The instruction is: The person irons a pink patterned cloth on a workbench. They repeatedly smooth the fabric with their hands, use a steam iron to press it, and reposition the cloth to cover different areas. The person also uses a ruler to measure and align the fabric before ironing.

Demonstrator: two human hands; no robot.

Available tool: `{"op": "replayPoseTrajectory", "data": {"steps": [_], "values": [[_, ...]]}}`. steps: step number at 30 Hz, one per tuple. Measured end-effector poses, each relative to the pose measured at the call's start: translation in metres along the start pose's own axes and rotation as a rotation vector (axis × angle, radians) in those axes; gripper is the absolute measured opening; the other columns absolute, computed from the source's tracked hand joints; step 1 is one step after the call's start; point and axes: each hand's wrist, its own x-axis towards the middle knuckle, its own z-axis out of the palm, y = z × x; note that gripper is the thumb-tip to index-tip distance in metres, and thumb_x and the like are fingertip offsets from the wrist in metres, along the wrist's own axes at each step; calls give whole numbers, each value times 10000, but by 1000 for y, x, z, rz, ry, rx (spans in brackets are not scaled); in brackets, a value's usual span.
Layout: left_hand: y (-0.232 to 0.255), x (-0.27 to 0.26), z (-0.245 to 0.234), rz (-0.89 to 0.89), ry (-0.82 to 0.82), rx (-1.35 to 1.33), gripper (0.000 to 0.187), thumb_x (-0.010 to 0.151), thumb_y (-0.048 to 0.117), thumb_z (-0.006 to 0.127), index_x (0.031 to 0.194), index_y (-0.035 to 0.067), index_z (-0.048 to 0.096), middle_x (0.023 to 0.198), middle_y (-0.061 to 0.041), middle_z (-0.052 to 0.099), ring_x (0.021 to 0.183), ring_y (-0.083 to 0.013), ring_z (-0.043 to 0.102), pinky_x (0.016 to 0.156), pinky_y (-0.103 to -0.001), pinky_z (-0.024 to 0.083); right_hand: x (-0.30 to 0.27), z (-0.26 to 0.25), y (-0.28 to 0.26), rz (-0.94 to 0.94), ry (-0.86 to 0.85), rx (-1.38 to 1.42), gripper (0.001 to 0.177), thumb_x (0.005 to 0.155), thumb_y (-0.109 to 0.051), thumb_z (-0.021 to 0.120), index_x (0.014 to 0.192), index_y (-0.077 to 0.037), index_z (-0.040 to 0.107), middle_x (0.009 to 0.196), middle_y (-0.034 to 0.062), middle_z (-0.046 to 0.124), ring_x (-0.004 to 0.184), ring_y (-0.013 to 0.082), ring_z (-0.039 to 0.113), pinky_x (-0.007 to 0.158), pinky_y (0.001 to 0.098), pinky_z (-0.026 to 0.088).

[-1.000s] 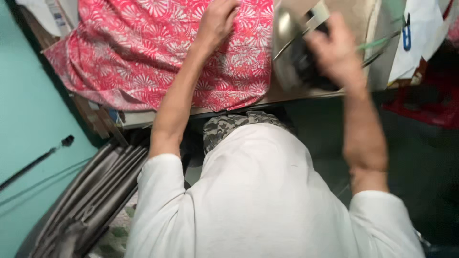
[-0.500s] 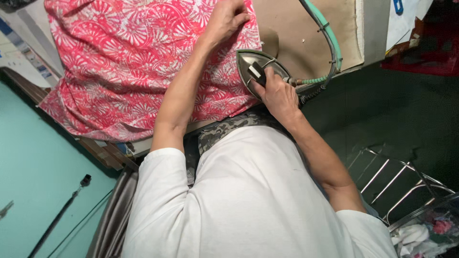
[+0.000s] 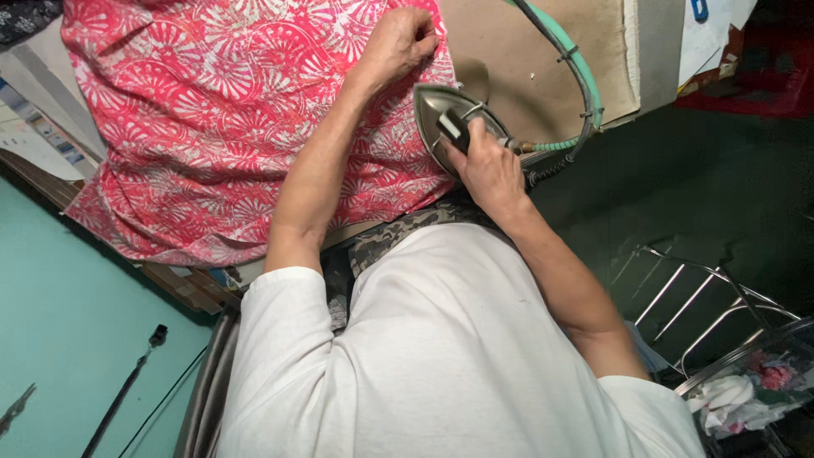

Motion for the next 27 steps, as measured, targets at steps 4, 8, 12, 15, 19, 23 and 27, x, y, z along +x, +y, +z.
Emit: {"op": "replayPoseTrajectory", "data": {"steps": [4,8,12,15,19,23,27], "values": [[6,-3,-3,-69,42,-10,168,883,193,703,758,129,612,648,-12,594,592,-175,520,557,-381,372,20,-11,-5,156,-79,128,455,1037,-500,560,1075,-69,417,812,274,679,731,555,642,558,657,459],[22,-25,-7,-40,447,-50,131,955,118,574,858,54,634,760,-46,606,659,-174,529,597,-337,408,40,-11,7,123,-39,183,445,1059,-446,587,1098,-50,386,819,298,682,709,581,625,543,659,449],[34,-81,15,-22,682,337,118,1010,56,562,897,77,590,816,-55,517,762,-186,484,724,-303,449,39,-26,28,-77,-141,267,394,1068,-388,574,1108,-43,388,866,293,676,753,569,628,515,621,432],[36,-130,43,21,685,358,51,990,26,559,1007,59,593,903,-112,573,835,-239,521,755,-361,447,28,-21,59,-258,-200,99,442,1018,-399,627,1185,-47,417,801,304,659,737,603,605,538,645,437],[41,-165,68,-65,873,468,194,963,-3,638,1150,43,661,1092,-112,656,951,-273,593,837,-389,449,29,-16,55,-537,-169,-42,458,888,-266,749,1107,-44,414,926,147,666,666,491,627,440,589,446],[42,-160,79,-185,946,531,229,1036,75,575,1256,27,615,1217,-136,600,1108,-305,586,1022,-447,481,53,-2,11,-513,-107,-208,502,969,-518,669,1107,-78,473,762,143,662,596,433,681,435,560,500],[34,-157,84,-252,966,525,285,1055,63,544,1332,8,582,1349,-133,571,1243,-303,577,1140,-438,453,80,-12,-4,-519,-142,-117,470,1000,-399,642,1165,-28,405,819,173,703,669,460,695,467,594,510]]}}
